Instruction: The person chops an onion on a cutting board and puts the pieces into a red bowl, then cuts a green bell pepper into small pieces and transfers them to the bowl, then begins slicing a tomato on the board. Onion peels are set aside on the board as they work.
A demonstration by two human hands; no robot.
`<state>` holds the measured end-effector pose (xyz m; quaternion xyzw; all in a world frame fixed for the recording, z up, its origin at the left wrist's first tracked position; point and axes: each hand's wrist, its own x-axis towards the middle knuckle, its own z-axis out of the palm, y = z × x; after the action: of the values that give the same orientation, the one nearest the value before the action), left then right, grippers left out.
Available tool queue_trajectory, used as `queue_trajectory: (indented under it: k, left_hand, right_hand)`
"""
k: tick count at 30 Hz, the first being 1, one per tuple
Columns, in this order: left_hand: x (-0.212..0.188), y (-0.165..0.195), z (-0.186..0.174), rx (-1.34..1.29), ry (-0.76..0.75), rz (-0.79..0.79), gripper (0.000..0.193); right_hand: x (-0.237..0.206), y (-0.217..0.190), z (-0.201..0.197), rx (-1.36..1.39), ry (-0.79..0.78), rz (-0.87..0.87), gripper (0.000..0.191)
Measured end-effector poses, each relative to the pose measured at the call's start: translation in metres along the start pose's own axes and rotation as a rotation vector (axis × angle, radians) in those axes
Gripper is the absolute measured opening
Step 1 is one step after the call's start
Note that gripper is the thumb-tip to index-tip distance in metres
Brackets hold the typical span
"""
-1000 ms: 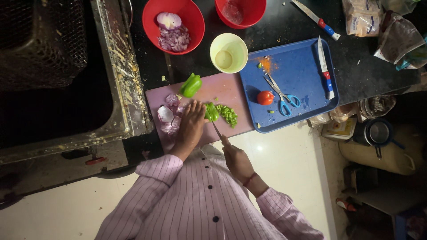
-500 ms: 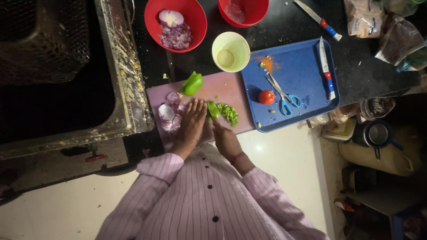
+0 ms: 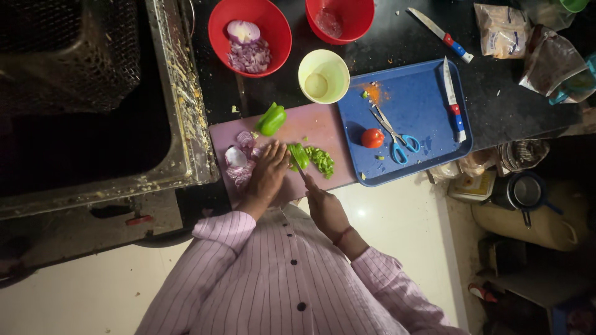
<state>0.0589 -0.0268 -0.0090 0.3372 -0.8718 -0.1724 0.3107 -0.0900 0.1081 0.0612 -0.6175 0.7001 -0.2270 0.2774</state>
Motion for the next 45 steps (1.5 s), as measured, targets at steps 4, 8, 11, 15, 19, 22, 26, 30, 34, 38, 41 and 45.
queue_trajectory:
  k: [4, 8, 11, 15, 19, 22, 26, 30, 34, 38, 41, 45]
  left_hand:
    - [0.001, 0.0, -0.001, 0.043, -0.014, 0.019, 0.038]
    - [-0.002, -0.001, -0.003, 0.146, -0.074, 0.021, 0.04]
    - [-0.002, 0.001, -0.005, 0.085, -0.025, 0.012, 0.039]
    - [-0.003, 0.004, -0.008, -0.012, 0.042, 0.008, 0.036]
    - [-0.006, 0.001, -0.009, -0.039, 0.077, 0.009, 0.03]
    - [-0.008, -0.002, -0.008, -0.062, 0.099, 0.029, 0.028]
    - [-0.008, -0.004, -0.008, -0.049, 0.092, 0.051, 0.029]
    - [-0.006, -0.004, -0.008, -0.002, 0.065, 0.065, 0.03]
    - [-0.007, -0.003, -0.009, 0.002, 0.064, 0.041, 0.032]
    - [-0.01, -0.001, -0.008, -0.048, 0.086, 0.033, 0.025]
    - [-0.011, -0.003, -0.006, -0.061, 0.105, 0.049, 0.023]
    - [-0.011, -0.006, -0.007, -0.046, 0.079, 0.038, 0.025]
  right_hand:
    - [0.02, -0.002, 0.007, -0.022, -0.027, 0.009, 0.049]
    - [0.044, 0.004, 0.017, -0.05, -0.025, 0.014, 0.051]
    - [0.034, 0.008, 0.022, -0.103, -0.07, 0.097, 0.052]
    - [-0.015, 0.012, 0.013, -0.153, -0.096, 0.072, 0.053]
    - [-0.036, 0.01, 0.006, -0.022, -0.059, 0.065, 0.053]
    - [-0.023, 0.006, 0.009, -0.038, -0.046, 0.103, 0.052]
    - [0.005, 0.003, 0.018, -0.035, 0.045, -0.017, 0.05]
    - [0.031, 0.005, 0.029, -0.067, 0.008, 0.006, 0.053]
    - [0.026, 0.007, 0.034, -0.092, -0.001, 0.067, 0.052]
    - [-0.016, 0.008, 0.024, -0.114, -0.049, 0.067, 0.052]
    - [-0.033, 0.007, 0.016, -0.064, -0.009, -0.025, 0.052]
    - [-0.024, 0.004, 0.012, -0.053, -0.028, 0.131, 0.052]
